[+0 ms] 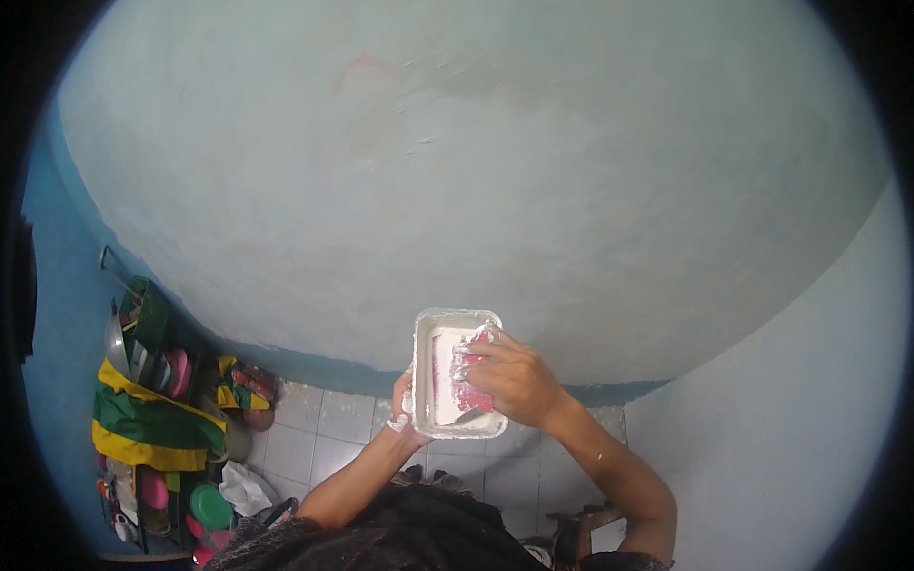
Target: The person applies white wall filler to a wall using a small putty knife and a container. They repeatedly scoop filler from the container and spread it in smooth strokes across the wall surface.
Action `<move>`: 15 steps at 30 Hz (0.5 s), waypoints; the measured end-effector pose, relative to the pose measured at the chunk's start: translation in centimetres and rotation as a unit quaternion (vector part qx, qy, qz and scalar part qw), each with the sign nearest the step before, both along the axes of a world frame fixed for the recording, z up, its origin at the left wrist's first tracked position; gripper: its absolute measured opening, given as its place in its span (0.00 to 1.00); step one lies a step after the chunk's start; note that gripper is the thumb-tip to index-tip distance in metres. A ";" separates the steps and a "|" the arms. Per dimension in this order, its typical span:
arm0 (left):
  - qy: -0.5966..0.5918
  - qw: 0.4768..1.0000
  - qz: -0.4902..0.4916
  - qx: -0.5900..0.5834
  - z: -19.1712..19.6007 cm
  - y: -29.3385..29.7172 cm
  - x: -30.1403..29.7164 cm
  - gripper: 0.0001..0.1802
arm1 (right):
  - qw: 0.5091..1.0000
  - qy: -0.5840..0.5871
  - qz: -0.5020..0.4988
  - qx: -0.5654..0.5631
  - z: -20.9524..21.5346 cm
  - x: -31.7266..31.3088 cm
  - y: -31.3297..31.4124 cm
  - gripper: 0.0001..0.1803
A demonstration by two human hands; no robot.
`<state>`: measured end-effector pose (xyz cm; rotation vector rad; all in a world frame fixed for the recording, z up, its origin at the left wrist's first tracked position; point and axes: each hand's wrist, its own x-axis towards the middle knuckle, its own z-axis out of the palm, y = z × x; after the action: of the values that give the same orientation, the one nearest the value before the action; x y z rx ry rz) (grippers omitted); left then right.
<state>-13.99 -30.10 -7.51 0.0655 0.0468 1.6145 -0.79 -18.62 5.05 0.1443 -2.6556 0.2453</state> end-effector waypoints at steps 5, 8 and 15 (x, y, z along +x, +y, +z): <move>0.004 0.999 -0.015 0.035 1.1 -0.4 0.1 0.33 | 1.000 0.028 0.010 -0.003 0.5 -0.3 -0.2 0.08; 0.027 0.999 -0.005 0.019 0.5 -0.4 0.2 0.34 | 0.997 0.067 0.009 -0.040 0.3 0.0 -0.2 0.09; 0.063 0.998 -0.013 0.002 2.4 -0.6 0.1 0.35 | 0.977 0.169 -0.056 -0.116 -2.6 1.6 -0.1 0.09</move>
<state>-13.92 -30.75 -5.06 0.1711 0.1396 1.5830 0.81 -18.75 2.44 -0.0373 -2.2686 0.4494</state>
